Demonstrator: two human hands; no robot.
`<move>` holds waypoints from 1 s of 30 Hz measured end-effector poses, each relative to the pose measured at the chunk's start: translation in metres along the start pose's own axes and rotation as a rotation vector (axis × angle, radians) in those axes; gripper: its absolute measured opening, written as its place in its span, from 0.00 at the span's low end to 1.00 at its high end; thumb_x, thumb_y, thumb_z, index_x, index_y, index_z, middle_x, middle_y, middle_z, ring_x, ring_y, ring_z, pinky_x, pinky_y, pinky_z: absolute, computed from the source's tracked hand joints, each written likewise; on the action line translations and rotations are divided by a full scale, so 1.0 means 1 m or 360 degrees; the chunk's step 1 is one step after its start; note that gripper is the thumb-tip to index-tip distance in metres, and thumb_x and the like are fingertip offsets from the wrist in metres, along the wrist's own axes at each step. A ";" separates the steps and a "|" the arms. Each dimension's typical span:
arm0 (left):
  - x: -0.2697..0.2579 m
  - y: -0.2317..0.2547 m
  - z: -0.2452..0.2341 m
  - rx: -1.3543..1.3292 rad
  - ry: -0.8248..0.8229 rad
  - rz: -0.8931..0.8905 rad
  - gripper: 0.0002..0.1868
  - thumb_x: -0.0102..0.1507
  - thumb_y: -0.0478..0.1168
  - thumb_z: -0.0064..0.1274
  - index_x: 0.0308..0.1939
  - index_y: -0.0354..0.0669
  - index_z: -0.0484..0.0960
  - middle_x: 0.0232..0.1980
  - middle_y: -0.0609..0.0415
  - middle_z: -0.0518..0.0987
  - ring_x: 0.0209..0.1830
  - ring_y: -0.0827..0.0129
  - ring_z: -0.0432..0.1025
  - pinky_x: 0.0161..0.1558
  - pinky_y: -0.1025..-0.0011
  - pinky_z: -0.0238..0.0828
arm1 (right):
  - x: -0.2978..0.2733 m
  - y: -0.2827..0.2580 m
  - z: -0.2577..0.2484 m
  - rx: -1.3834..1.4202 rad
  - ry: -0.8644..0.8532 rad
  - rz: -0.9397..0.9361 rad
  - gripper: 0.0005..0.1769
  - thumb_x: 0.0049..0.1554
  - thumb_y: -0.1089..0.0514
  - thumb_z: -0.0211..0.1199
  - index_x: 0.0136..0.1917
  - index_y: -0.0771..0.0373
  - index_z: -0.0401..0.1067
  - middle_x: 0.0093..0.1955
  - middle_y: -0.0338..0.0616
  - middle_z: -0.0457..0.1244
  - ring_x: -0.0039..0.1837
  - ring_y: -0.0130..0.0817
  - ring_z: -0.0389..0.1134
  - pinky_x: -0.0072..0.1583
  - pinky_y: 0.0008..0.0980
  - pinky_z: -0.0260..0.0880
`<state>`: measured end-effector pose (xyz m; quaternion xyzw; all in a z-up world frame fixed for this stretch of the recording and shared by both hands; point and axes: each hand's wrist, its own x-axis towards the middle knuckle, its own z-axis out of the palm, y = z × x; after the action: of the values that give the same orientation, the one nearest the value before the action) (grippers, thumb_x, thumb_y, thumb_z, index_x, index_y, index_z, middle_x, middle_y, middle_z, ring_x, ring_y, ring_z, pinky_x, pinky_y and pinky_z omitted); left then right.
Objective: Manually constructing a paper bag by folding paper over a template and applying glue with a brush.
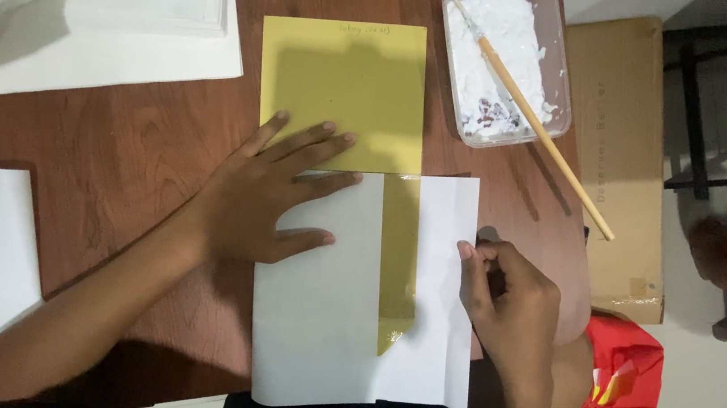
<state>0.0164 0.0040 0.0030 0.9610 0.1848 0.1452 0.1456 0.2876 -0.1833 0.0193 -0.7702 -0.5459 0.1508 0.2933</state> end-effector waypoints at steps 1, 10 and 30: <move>0.000 -0.001 0.000 -0.0014 0.0010 0.0008 0.33 0.64 0.62 0.54 0.70 0.56 0.75 0.79 0.52 0.64 0.81 0.58 0.56 0.77 0.40 0.43 | 0.001 -0.001 -0.001 0.0010 -0.0004 -0.0009 0.14 0.64 0.52 0.63 0.41 0.63 0.71 0.31 0.38 0.64 0.32 0.28 0.60 0.39 0.30 0.61; 0.000 0.001 0.000 -0.0022 -0.0010 0.0004 0.33 0.65 0.63 0.52 0.71 0.58 0.74 0.80 0.51 0.63 0.81 0.57 0.55 0.76 0.38 0.43 | -0.001 0.000 0.001 0.0016 0.0026 0.0009 0.14 0.64 0.52 0.64 0.40 0.63 0.72 0.32 0.37 0.65 0.33 0.28 0.61 0.40 0.30 0.62; -0.002 0.000 0.000 -0.0023 0.0026 0.0048 0.33 0.66 0.62 0.52 0.71 0.54 0.74 0.79 0.52 0.64 0.81 0.57 0.55 0.78 0.44 0.41 | -0.002 -0.005 0.001 0.0128 0.0049 0.0166 0.15 0.64 0.51 0.65 0.39 0.61 0.72 0.32 0.32 0.61 0.35 0.22 0.58 0.41 0.25 0.60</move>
<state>0.0143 0.0035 0.0023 0.9614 0.1704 0.1566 0.1488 0.2827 -0.1834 0.0216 -0.7874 -0.4941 0.1758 0.3241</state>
